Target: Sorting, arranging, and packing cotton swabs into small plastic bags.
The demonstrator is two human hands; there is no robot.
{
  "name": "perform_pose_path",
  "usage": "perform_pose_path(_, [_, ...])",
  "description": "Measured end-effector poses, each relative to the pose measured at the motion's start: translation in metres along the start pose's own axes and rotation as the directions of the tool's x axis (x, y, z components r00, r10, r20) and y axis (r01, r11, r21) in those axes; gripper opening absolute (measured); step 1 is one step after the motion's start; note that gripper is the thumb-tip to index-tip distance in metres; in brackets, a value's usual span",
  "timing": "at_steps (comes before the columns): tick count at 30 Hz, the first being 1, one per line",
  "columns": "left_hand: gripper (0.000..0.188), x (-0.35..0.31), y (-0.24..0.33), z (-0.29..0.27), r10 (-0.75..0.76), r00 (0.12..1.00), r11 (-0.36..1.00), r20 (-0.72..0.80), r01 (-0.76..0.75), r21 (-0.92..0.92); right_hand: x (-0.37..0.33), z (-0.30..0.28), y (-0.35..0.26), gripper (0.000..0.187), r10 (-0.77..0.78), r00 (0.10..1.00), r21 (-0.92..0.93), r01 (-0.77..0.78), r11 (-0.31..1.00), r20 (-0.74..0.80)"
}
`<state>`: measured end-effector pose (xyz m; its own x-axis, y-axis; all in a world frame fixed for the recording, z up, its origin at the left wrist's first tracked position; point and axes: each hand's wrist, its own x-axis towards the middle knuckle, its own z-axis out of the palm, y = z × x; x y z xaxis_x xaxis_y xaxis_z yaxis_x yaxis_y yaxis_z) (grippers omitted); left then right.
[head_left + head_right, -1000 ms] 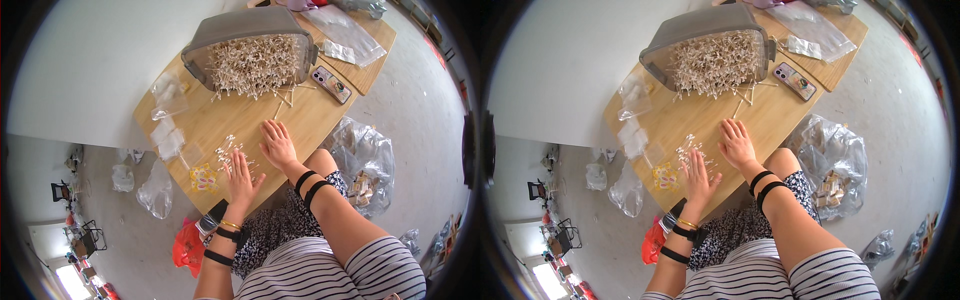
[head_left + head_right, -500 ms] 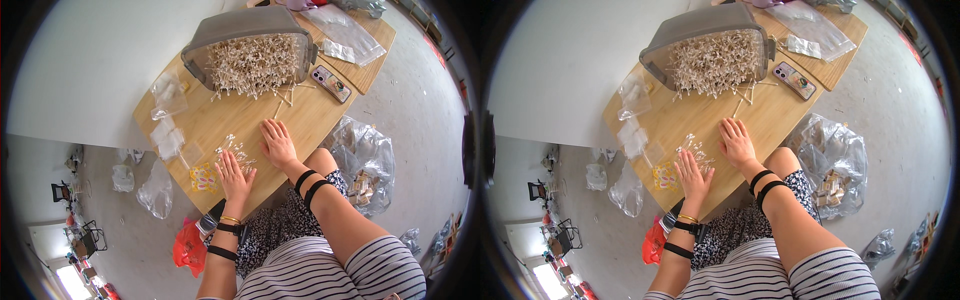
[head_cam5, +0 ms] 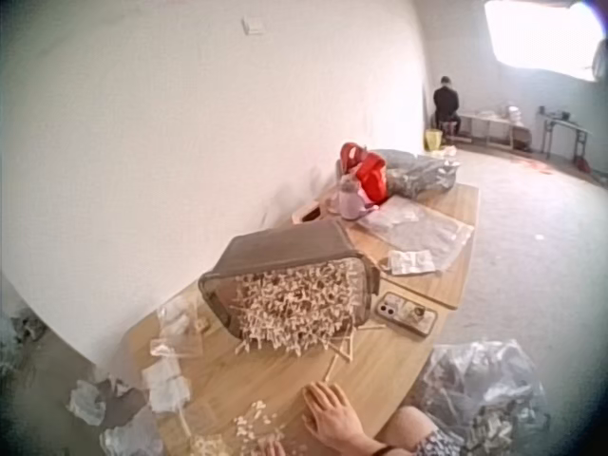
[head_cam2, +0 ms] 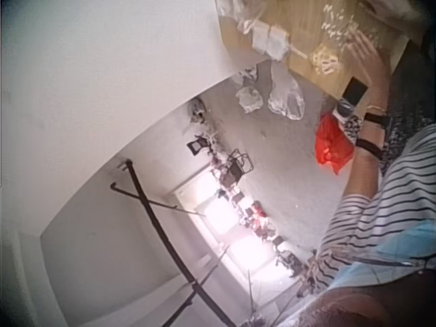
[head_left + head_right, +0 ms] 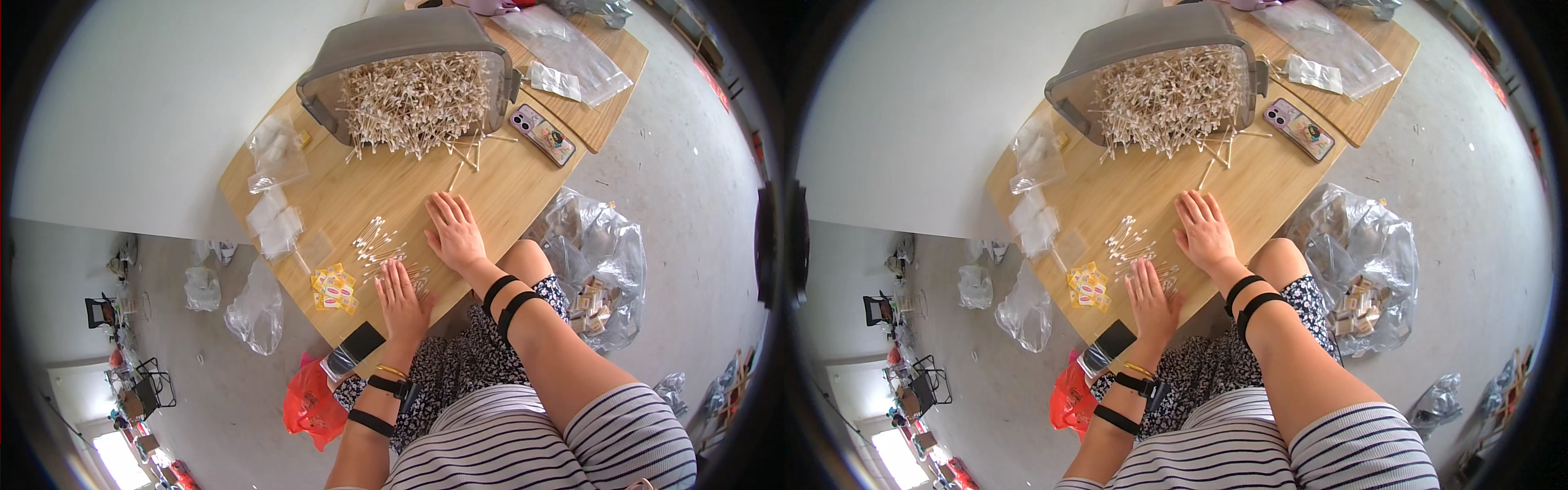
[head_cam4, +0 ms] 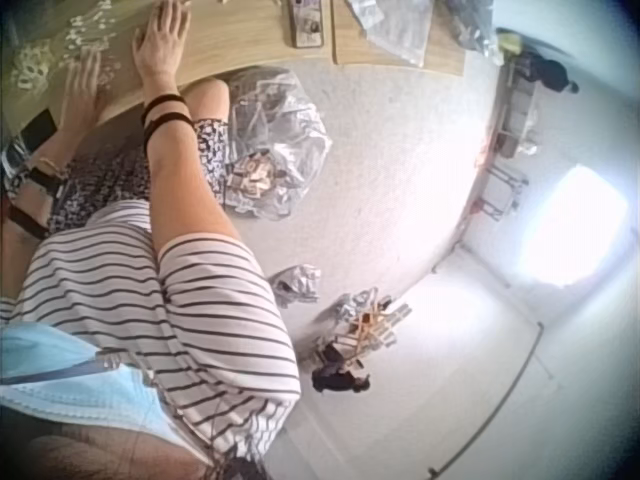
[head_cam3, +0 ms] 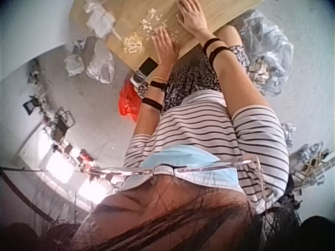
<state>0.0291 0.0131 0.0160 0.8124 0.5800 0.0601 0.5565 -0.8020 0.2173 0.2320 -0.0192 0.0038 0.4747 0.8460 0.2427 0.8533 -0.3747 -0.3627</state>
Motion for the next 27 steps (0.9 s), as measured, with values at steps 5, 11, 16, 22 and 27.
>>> perform_pose_path(5, [0.090,0.014,-0.011,-0.004,-0.043,0.998,0.998,-0.037,0.045,0.047,0.000,-0.001,-0.001,0.060,-0.004,1.000,-0.004,0.004,1.000,0.002])
perform_pose_path(11, [0.087,-0.003,-0.008,-0.001,-0.010,1.000,1.000,0.017,0.010,0.009,0.000,-0.001,-0.002,0.061,-0.002,1.000,0.017,0.002,1.000,-0.001])
perform_pose_path(16, [0.087,-0.007,-0.004,-0.002,-0.021,0.999,1.000,0.037,0.021,-0.005,0.000,-0.001,-0.001,0.061,0.000,1.000,0.003,0.000,1.000,0.003])
perform_pose_path(22, [0.091,-0.005,-0.012,-0.004,0.011,0.999,0.998,0.050,-0.014,0.056,0.001,-0.003,-0.003,0.061,-0.003,1.000,0.000,0.003,1.000,0.012])
perform_pose_path(27, [0.092,0.011,-0.022,-0.008,-0.030,1.000,0.998,0.004,0.030,0.063,0.000,-0.002,-0.001,0.060,-0.001,1.000,-0.009,0.002,1.000,0.021])
